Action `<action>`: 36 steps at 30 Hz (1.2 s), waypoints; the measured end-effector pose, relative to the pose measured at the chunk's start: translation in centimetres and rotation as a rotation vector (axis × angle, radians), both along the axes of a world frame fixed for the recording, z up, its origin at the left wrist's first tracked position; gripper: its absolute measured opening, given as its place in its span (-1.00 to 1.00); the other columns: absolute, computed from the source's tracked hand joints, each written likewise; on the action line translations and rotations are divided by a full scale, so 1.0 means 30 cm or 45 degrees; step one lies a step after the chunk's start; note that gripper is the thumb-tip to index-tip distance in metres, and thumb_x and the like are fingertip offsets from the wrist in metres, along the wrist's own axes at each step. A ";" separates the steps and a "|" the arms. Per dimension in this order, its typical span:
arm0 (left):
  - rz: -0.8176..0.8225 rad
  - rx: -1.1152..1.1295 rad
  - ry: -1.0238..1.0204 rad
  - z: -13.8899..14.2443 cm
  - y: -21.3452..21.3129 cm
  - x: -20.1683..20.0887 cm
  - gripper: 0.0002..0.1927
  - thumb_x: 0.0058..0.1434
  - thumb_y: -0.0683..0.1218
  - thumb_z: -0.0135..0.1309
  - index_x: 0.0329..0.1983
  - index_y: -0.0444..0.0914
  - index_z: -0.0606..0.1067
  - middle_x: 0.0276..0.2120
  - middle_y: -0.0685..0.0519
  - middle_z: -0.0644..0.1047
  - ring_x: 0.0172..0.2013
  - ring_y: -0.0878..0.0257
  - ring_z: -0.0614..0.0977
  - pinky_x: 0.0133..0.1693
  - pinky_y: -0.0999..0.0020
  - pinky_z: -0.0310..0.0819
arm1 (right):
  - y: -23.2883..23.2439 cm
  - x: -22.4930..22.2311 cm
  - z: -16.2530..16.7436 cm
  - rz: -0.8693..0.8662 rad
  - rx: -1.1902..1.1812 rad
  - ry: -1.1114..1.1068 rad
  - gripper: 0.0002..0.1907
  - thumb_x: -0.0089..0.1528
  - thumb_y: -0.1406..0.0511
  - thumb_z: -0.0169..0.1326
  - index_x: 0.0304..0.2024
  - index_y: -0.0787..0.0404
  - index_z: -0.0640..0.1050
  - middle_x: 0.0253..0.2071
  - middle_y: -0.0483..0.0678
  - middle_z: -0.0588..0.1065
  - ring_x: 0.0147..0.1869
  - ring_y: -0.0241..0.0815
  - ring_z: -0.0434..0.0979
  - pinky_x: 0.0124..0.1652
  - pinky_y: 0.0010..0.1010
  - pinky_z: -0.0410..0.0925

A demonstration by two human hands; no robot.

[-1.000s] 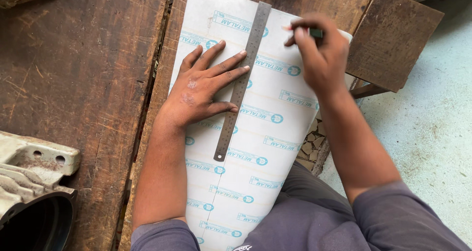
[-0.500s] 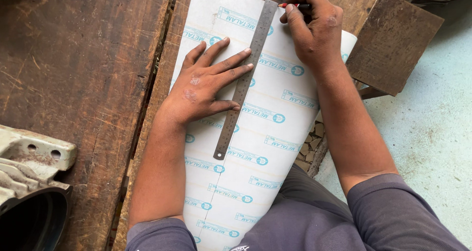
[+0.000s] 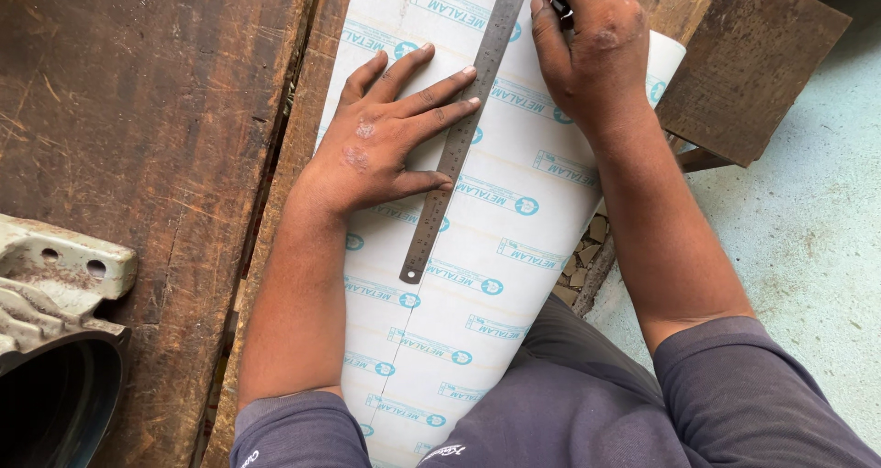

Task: The person reaches into an electric motor housing on the workbench and removes a component, then lays a long white adhesive-backed sheet on the bench. They hold a steel ruler against the sheet and draw marking lines along it with a pencil, repositioning the ruler repeatedly to mark several sections of the sheet.

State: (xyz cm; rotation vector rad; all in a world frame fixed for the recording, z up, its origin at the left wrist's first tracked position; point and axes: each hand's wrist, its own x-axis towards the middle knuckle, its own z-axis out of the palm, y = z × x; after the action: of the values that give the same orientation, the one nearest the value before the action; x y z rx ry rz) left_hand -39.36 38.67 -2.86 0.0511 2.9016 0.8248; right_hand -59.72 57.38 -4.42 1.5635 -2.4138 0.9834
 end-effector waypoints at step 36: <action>0.025 -0.033 0.015 -0.023 0.013 0.004 0.08 -0.33 0.33 0.44 0.38 0.25 0.36 0.46 0.34 0.21 0.48 0.12 0.07 0.48 -0.05 -0.28 | 0.016 0.026 -0.014 0.012 0.073 0.216 -0.93 0.42 0.42 0.13 -0.05 0.19 0.56 -0.20 -0.04 0.56 -0.10 -0.12 0.58 -0.15 -0.30 0.42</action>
State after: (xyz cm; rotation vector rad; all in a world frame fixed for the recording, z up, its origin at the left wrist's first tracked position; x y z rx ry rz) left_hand -39.23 39.04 -3.55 0.0257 2.9276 0.7926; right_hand -58.94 57.86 -4.85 1.6070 -2.3403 0.7551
